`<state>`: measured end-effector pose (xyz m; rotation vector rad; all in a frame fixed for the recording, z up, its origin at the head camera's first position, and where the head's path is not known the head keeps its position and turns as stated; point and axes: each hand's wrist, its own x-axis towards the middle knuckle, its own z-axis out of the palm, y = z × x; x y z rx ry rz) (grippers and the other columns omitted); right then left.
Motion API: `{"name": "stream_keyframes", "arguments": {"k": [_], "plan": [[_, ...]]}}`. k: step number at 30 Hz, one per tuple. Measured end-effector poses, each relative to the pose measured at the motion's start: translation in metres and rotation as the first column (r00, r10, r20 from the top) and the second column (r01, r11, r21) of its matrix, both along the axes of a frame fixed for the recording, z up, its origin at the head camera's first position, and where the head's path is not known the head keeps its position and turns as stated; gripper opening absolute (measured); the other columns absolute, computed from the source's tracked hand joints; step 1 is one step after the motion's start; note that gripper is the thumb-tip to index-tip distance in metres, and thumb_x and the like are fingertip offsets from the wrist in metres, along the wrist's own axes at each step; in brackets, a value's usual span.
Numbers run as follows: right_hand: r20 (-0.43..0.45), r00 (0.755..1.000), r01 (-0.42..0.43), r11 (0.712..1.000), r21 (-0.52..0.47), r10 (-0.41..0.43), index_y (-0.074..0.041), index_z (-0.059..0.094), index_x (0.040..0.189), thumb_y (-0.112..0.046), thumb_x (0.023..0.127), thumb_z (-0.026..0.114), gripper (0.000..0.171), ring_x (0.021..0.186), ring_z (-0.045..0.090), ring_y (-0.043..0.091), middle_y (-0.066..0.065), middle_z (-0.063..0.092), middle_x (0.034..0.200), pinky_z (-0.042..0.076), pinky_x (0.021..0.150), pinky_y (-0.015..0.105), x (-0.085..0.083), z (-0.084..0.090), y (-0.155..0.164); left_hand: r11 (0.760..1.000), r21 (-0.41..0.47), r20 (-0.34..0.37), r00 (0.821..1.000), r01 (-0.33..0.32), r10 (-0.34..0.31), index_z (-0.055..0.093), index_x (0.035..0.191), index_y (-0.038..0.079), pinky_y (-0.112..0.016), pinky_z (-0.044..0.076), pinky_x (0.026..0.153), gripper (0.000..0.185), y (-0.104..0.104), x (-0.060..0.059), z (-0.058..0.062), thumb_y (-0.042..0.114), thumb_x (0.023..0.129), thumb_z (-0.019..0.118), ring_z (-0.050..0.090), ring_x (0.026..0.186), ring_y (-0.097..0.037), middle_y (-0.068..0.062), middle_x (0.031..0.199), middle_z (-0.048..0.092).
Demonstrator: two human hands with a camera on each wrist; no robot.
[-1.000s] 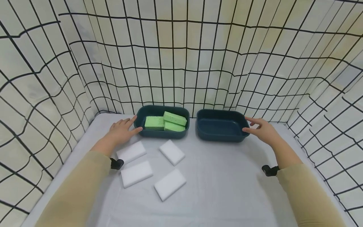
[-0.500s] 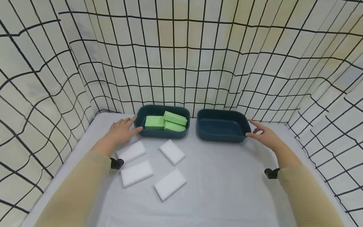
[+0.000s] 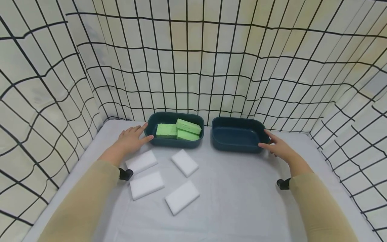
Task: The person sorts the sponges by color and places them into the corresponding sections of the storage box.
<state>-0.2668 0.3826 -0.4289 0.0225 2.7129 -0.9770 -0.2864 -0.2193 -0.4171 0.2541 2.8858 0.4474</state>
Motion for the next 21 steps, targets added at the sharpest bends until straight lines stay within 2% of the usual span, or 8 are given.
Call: {"name": "stream_keyframes", "arguments": {"k": [4, 13, 21], "plan": [[0.011, 1.0, 0.0, 1.0, -0.01, 0.0, -0.03, 0.002, 0.161, -0.061, 0.088, 0.066, 0.101, 0.079, 0.054, 0.025, 0.019, 0.046, 0.123, 0.044, 0.062, 0.034, 0.0, -0.0012, 0.0, 1.0, -0.003, 0.004, 1.0, 0.0, 0.0, 0.003, 0.161, 0.017, -0.068, 0.0, 0.114, 0.093, 0.0013, 0.0002, -0.0002, 0.076, 0.094, 0.029, 0.006, 0.145, -0.052, -0.027, 0.161, 0.011], [0.046, 0.999, 0.016, 1.0, -0.027, -0.015, -0.031, -0.005, 0.16, -0.061, 0.087, 0.066, 0.106, 0.075, 0.054, 0.024, 0.02, 0.048, 0.121, 0.044, 0.062, 0.033, -0.0009, -0.0026, 0.0003, 1.0, 0.014, 0.001, 1.0, 0.008, -0.008, 0.003, 0.161, 0.017, -0.069, -0.001, 0.113, 0.094, 0.0013, 0.0007, -0.0012, 0.077, 0.093, 0.028, 0.005, 0.145, -0.053, -0.027, 0.161, 0.011], [0.038, 0.999, 0.028, 0.999, -0.017, -0.028, -0.028, -0.004, 0.16, -0.06, 0.088, 0.066, 0.105, 0.072, 0.053, 0.022, 0.019, 0.05, 0.118, 0.044, 0.062, 0.032, -0.0026, -0.0026, -0.0025, 0.999, 0.041, -0.009, 1.0, 0.008, -0.007, 0.002, 0.161, 0.016, -0.07, 0.002, 0.113, 0.09, -0.0002, -0.0026, -0.0051, 0.072, 0.097, 0.03, 0.008, 0.144, -0.053, -0.027, 0.161, 0.013]]}}
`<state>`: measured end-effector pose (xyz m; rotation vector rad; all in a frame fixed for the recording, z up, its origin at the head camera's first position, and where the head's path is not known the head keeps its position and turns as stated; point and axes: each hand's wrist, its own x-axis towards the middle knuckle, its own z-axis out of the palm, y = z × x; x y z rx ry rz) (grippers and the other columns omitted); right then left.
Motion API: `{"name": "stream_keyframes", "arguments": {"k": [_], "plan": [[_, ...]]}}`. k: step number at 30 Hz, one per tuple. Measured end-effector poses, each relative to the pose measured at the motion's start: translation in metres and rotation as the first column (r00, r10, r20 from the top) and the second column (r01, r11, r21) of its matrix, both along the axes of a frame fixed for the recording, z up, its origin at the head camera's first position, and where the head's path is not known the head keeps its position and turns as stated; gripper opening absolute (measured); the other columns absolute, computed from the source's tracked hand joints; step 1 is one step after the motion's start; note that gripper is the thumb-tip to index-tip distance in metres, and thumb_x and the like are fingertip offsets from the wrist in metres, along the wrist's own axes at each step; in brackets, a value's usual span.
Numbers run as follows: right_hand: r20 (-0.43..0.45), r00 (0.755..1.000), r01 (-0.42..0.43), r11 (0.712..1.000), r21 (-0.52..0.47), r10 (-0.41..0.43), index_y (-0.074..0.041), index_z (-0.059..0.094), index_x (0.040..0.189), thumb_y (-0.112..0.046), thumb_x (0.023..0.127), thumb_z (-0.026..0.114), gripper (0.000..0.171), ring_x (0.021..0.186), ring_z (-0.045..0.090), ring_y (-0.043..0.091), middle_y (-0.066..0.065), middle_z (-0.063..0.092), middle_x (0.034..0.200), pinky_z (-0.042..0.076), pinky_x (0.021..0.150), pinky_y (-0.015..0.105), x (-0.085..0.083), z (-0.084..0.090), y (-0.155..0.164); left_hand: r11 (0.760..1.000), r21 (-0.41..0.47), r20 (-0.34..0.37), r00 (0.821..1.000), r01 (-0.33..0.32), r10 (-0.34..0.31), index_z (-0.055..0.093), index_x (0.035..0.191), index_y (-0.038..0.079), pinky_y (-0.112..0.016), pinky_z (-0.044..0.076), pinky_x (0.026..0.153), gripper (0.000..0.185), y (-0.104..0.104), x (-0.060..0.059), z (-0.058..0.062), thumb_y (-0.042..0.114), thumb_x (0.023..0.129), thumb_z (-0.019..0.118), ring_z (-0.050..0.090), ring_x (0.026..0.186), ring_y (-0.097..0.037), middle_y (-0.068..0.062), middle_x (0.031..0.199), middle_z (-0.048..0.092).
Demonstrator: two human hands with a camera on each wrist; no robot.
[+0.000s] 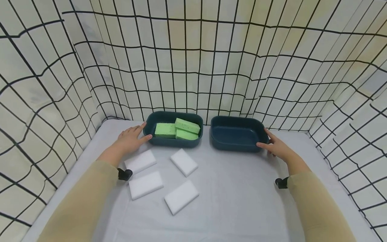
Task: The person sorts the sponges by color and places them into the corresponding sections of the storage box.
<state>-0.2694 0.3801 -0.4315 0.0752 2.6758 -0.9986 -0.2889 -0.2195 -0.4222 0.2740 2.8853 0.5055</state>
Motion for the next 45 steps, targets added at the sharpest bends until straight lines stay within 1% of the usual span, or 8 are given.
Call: {"name": "stream_keyframes", "arguments": {"k": [6, 10, 18, 23, 28, 34, 39, 45], "plan": [[0.001, 1.0, 0.001, 1.0, -0.006, -0.001, -0.028, -0.003, 0.161, -0.063, 0.086, 0.067, 0.108, 0.068, 0.053, 0.021, 0.018, 0.051, 0.113, 0.041, 0.057, 0.029, -0.001, 0.0, -0.001, 0.999, 0.04, -0.041, 0.999, -0.011, 0.013, 0.001, 0.161, 0.016, -0.07, 0.005, 0.113, 0.088, -0.004, -0.002, 0.0, 0.07, 0.098, 0.028, 0.009, 0.145, -0.051, -0.027, 0.161, 0.014], [0.011, 1.0, -0.004, 1.0, -0.012, 0.004, -0.027, -0.003, 0.16, -0.063, 0.085, 0.067, 0.109, 0.068, 0.053, 0.021, 0.019, 0.051, 0.112, 0.041, 0.056, 0.029, -0.001, 0.001, 0.0, 0.999, 0.037, -0.069, 0.998, -0.002, 0.005, 0.003, 0.161, 0.018, -0.069, 0.005, 0.113, 0.087, -0.003, -0.001, 0.003, 0.072, 0.097, 0.029, 0.01, 0.146, -0.049, -0.025, 0.161, 0.015], [0.016, 1.0, -0.015, 1.0, 0.001, 0.015, -0.026, -0.005, 0.16, -0.059, 0.089, 0.065, 0.105, 0.068, 0.051, 0.022, 0.016, 0.052, 0.106, 0.039, 0.057, 0.031, 0.0, 0.002, 0.0, 0.998, 0.005, -0.089, 0.994, 0.064, -0.063, 0.005, 0.161, 0.02, -0.066, 0.002, 0.115, 0.086, 0.004, 0.015, 0.017, 0.072, 0.097, 0.029, 0.007, 0.148, -0.046, -0.023, 0.162, 0.013], [0.023, 1.0, -0.015, 1.0, 0.006, 0.015, -0.027, -0.005, 0.16, -0.055, 0.092, 0.064, 0.101, 0.069, 0.051, 0.022, 0.016, 0.054, 0.108, 0.039, 0.058, 0.03, 0.001, 0.003, 0.0, 0.993, -0.04, -0.119, 0.987, 0.108, -0.112, 0.008, 0.161, 0.021, -0.066, 0.003, 0.115, 0.084, 0.011, 0.026, 0.026, 0.069, 0.098, 0.032, 0.009, 0.147, -0.045, -0.022, 0.162, 0.014], [0.031, 0.999, -0.02, 1.0, 0.002, 0.02, -0.027, -0.006, 0.16, -0.055, 0.092, 0.064, 0.102, 0.071, 0.052, 0.023, 0.021, 0.051, 0.118, 0.039, 0.058, 0.031, 0.0, 0.005, -0.001, 0.981, -0.106, -0.162, 0.97, 0.165, -0.181, 0.013, 0.161, 0.02, -0.065, 0.005, 0.116, 0.082, 0.02, 0.043, 0.031, 0.066, 0.098, 0.039, 0.014, 0.146, -0.046, -0.021, 0.161, 0.02], [0.028, 0.999, -0.018, 1.0, 0.006, 0.018, -0.024, -0.004, 0.161, -0.059, 0.089, 0.066, 0.106, 0.074, 0.053, 0.025, 0.023, 0.05, 0.124, 0.04, 0.06, 0.031, 0.0, 0.008, -0.002, 0.963, -0.115, -0.228, 0.937, 0.245, -0.266, 0.026, 0.159, 0.02, -0.063, 0.009, 0.117, 0.082, 0.035, 0.071, 0.032, 0.067, 0.095, 0.047, 0.023, 0.144, -0.043, -0.016, 0.156, 0.033], [0.033, 0.999, -0.017, 1.0, -0.009, 0.017, -0.025, -0.004, 0.16, -0.059, 0.088, 0.067, 0.107, 0.074, 0.053, 0.025, 0.024, 0.049, 0.127, 0.039, 0.06, 0.031, 0.0, 0.008, -0.001, 0.944, -0.111, -0.227, 0.917, 0.312, -0.329, 0.038, 0.154, 0.023, -0.062, 0.021, 0.114, 0.082, 0.047, 0.095, 0.034, 0.074, 0.091, 0.045, 0.032, 0.14, -0.04, -0.012, 0.148, 0.046], [0.03, 0.999, -0.02, 1.0, -0.007, 0.02, -0.025, -0.005, 0.16, -0.06, 0.088, 0.066, 0.107, 0.073, 0.053, 0.024, 0.024, 0.05, 0.124, 0.039, 0.059, 0.031, 0.001, 0.007, -0.002, 0.911, -0.146, -0.22, 0.885, 0.386, -0.41, 0.048, 0.148, 0.024, -0.058, 0.031, 0.109, 0.076, 0.06, 0.119, 0.029, 0.073, 0.091, 0.047, 0.044, 0.133, -0.034, -0.006, 0.139, 0.055]]}}
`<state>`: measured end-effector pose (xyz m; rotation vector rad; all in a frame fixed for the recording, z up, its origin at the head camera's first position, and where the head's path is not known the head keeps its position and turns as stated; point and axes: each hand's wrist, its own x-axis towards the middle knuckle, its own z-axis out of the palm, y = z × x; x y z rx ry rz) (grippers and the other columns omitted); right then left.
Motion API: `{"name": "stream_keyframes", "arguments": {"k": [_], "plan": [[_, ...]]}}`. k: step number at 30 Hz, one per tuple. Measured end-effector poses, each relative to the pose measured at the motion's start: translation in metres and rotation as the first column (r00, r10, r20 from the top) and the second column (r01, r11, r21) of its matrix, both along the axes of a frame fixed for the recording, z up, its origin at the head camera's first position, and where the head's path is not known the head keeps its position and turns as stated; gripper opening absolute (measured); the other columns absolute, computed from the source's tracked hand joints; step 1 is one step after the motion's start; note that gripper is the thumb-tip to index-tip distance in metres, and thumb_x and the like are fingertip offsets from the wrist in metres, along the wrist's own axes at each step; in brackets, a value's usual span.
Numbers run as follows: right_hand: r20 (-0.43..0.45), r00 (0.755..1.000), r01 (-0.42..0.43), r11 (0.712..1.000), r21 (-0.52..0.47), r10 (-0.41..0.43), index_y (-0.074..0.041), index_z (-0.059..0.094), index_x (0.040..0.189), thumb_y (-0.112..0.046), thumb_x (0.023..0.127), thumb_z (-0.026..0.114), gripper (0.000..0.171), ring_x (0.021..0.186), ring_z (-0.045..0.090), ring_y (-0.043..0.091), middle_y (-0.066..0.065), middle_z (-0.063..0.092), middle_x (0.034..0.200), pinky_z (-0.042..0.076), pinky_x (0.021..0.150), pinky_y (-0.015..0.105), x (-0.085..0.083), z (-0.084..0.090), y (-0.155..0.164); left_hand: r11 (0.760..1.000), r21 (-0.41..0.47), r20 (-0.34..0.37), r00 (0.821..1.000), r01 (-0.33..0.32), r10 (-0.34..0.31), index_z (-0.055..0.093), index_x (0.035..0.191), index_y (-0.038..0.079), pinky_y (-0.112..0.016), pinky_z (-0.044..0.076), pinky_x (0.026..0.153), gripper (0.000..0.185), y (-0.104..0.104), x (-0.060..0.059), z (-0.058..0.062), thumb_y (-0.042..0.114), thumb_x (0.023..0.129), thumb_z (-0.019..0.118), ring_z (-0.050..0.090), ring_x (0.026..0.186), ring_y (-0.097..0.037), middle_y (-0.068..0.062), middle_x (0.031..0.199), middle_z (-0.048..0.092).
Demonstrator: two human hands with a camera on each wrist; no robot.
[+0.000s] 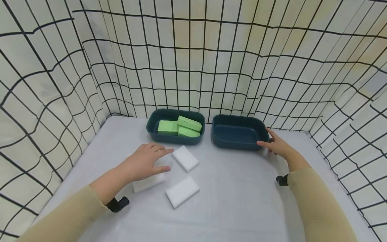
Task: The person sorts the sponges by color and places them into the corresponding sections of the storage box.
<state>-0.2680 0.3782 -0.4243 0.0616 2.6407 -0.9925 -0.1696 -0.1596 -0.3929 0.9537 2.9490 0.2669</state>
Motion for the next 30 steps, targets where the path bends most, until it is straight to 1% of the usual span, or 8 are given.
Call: {"name": "stream_keyframes", "arguments": {"k": [3, 8, 14, 19, 25, 30], "plan": [[0.002, 1.0, 0.001, 1.0, 0.002, -0.001, -0.025, -0.005, 0.16, -0.058, 0.089, 0.066, 0.106, 0.071, 0.052, 0.024, 0.022, 0.052, 0.12, 0.039, 0.059, 0.031, -0.001, 0.0, -0.001, 0.999, -0.032, 0.01, 1.0, 0.02, -0.02, 0.052, 0.146, 0.025, -0.055, 0.034, 0.107, 0.069, 0.006, 0.01, -0.005, 0.068, 0.092, 0.052, 0.048, 0.128, -0.029, -0.003, 0.134, 0.059], [0.002, 1.0, 0.002, 1.0, -0.002, -0.002, -0.025, -0.005, 0.16, -0.057, 0.089, 0.066, 0.106, 0.069, 0.05, 0.024, 0.022, 0.053, 0.116, 0.039, 0.058, 0.031, -0.004, -0.001, -0.002, 0.997, -0.062, 0.052, 0.998, 0.033, -0.03, 0.056, 0.142, 0.026, -0.049, 0.038, 0.102, 0.063, 0.016, 0.025, -0.014, 0.063, 0.091, 0.058, 0.051, 0.122, -0.025, 0.001, 0.128, 0.062], [0.006, 1.0, 0.006, 1.0, -0.001, -0.006, -0.026, -0.005, 0.16, -0.061, 0.087, 0.066, 0.109, 0.065, 0.048, 0.022, 0.021, 0.054, 0.115, 0.039, 0.058, 0.031, -0.001, -0.002, -0.001, 0.993, -0.088, 0.075, 0.994, 0.08, -0.074, 0.058, 0.14, 0.027, -0.045, 0.043, 0.095, 0.063, 0.028, 0.039, -0.021, 0.061, 0.088, 0.065, 0.055, 0.11, -0.023, 0.002, 0.12, 0.065], [0.011, 1.0, 0.008, 1.0, -0.01, -0.007, -0.026, -0.006, 0.16, -0.062, 0.086, 0.066, 0.11, 0.066, 0.049, 0.023, 0.021, 0.054, 0.114, 0.039, 0.059, 0.032, 0.001, -0.001, -0.001, 0.988, -0.101, 0.091, 0.99, 0.113, -0.104, 0.058, 0.139, 0.029, -0.041, 0.045, 0.088, 0.066, 0.034, 0.05, -0.028, 0.064, 0.084, 0.066, 0.055, 0.102, -0.018, 0.005, 0.112, 0.066], [0.005, 1.0, 0.008, 1.0, -0.008, -0.008, -0.027, -0.007, 0.16, -0.062, 0.087, 0.066, 0.109, 0.068, 0.049, 0.023, 0.021, 0.054, 0.113, 0.039, 0.059, 0.032, 0.001, -0.001, 0.0, 0.988, -0.095, 0.075, 0.99, 0.124, -0.117, 0.059, 0.138, 0.029, -0.04, 0.045, 0.086, 0.069, 0.038, 0.058, -0.031, 0.066, 0.081, 0.068, 0.054, 0.099, -0.017, 0.006, 0.111, 0.064], [0.011, 1.0, 0.005, 1.0, -0.021, -0.005, -0.027, -0.006, 0.16, -0.061, 0.087, 0.067, 0.109, 0.068, 0.049, 0.023, 0.02, 0.054, 0.11, 0.039, 0.059, 0.032, 0.002, -0.001, -0.001, 0.986, -0.091, 0.042, 0.99, 0.139, -0.135, 0.06, 0.137, 0.028, -0.038, 0.043, 0.084, 0.073, 0.041, 0.06, -0.034, 0.069, 0.077, 0.07, 0.053, 0.099, -0.017, 0.006, 0.11, 0.063]]}}
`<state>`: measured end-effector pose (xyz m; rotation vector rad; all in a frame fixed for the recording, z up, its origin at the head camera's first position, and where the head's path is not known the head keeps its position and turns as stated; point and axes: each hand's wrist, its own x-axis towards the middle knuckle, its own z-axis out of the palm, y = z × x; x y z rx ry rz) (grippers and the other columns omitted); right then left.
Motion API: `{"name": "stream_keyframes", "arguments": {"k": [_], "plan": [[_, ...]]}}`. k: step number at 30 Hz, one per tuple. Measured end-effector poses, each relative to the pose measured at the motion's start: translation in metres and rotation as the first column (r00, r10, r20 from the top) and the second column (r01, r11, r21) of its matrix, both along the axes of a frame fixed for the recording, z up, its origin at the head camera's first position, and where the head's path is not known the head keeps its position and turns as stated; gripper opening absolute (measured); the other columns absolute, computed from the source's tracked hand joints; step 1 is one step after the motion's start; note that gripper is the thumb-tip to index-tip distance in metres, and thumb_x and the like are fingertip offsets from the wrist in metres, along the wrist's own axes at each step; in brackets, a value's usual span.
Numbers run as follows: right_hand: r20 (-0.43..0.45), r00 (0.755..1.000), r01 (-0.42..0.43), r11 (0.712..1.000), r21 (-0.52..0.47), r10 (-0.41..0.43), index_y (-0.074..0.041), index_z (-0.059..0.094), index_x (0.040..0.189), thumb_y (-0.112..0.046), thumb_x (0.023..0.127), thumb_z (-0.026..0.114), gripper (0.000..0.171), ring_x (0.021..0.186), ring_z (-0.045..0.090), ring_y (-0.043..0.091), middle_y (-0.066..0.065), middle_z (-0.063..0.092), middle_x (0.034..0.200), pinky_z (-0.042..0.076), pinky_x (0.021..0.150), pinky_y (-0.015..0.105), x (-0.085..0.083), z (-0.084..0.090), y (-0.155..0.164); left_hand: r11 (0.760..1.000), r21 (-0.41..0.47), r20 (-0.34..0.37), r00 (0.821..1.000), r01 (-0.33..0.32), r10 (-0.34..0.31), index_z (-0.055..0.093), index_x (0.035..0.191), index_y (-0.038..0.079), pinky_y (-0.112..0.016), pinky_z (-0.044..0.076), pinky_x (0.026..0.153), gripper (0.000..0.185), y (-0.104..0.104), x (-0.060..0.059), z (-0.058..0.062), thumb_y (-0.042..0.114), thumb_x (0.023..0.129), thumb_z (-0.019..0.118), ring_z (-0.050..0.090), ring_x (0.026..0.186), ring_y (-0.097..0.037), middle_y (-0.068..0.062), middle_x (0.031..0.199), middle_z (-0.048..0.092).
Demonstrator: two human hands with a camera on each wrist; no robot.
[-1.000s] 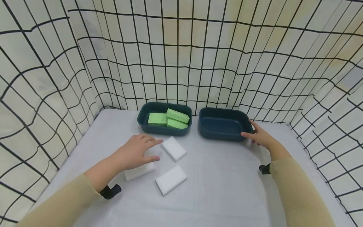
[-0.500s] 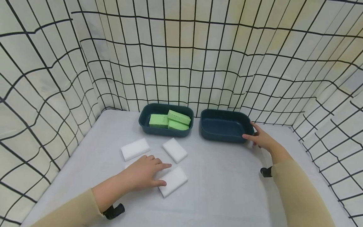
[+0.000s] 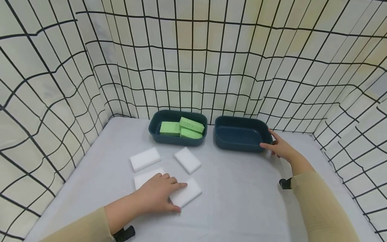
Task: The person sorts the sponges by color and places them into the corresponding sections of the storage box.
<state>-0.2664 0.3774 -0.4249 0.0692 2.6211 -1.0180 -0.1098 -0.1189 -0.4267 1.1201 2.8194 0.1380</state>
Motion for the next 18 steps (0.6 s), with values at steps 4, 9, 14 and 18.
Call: {"name": "stream_keyframes", "arguments": {"k": [4, 9, 14, 18], "plan": [[0.001, 1.0, 0.003, 1.0, -0.004, -0.003, -0.027, -0.005, 0.16, -0.06, 0.087, 0.067, 0.109, 0.069, 0.05, 0.023, 0.02, 0.054, 0.11, 0.039, 0.059, 0.032, -0.0003, 0.0003, 0.0, 0.999, -0.005, -0.024, 0.999, 0.032, -0.032, 0.06, 0.137, 0.027, -0.037, 0.044, 0.084, 0.073, 0.0018, -0.0014, -0.0029, 0.067, 0.077, 0.071, 0.053, 0.1, -0.016, 0.006, 0.112, 0.063], [-0.01, 1.0, 0.006, 1.0, 0.001, -0.006, -0.027, -0.006, 0.16, -0.061, 0.087, 0.067, 0.109, 0.072, 0.051, 0.024, 0.022, 0.053, 0.117, 0.04, 0.06, 0.032, -0.0003, 0.0001, -0.0003, 0.998, 0.009, -0.013, 0.998, 0.059, -0.059, 0.06, 0.137, 0.027, -0.038, 0.046, 0.086, 0.066, 0.0038, -0.0049, -0.0011, 0.056, 0.08, 0.076, 0.055, 0.104, -0.017, 0.006, 0.117, 0.064], [-0.004, 1.0, 0.016, 1.0, 0.001, -0.016, -0.027, -0.005, 0.16, -0.062, 0.086, 0.067, 0.11, 0.071, 0.051, 0.023, 0.022, 0.054, 0.116, 0.039, 0.059, 0.031, 0.0, -0.0007, -0.0003, 0.998, -0.006, -0.015, 0.998, 0.061, -0.061, 0.062, 0.135, 0.03, -0.036, 0.045, 0.081, 0.065, 0.0035, -0.0038, 0.0011, 0.055, 0.077, 0.078, 0.054, 0.099, -0.016, 0.007, 0.113, 0.064], [-0.004, 1.0, 0.026, 1.0, -0.006, -0.026, -0.025, -0.005, 0.16, -0.062, 0.087, 0.066, 0.109, 0.07, 0.052, 0.023, 0.02, 0.055, 0.113, 0.039, 0.058, 0.031, 0.0006, -0.0012, -0.0021, 0.999, -0.018, -0.037, 0.998, 0.047, -0.048, 0.062, 0.135, 0.033, -0.033, 0.042, 0.075, 0.066, 0.0008, -0.0009, 0.0019, 0.056, 0.075, 0.078, 0.053, 0.091, -0.015, 0.008, 0.105, 0.063]]}}
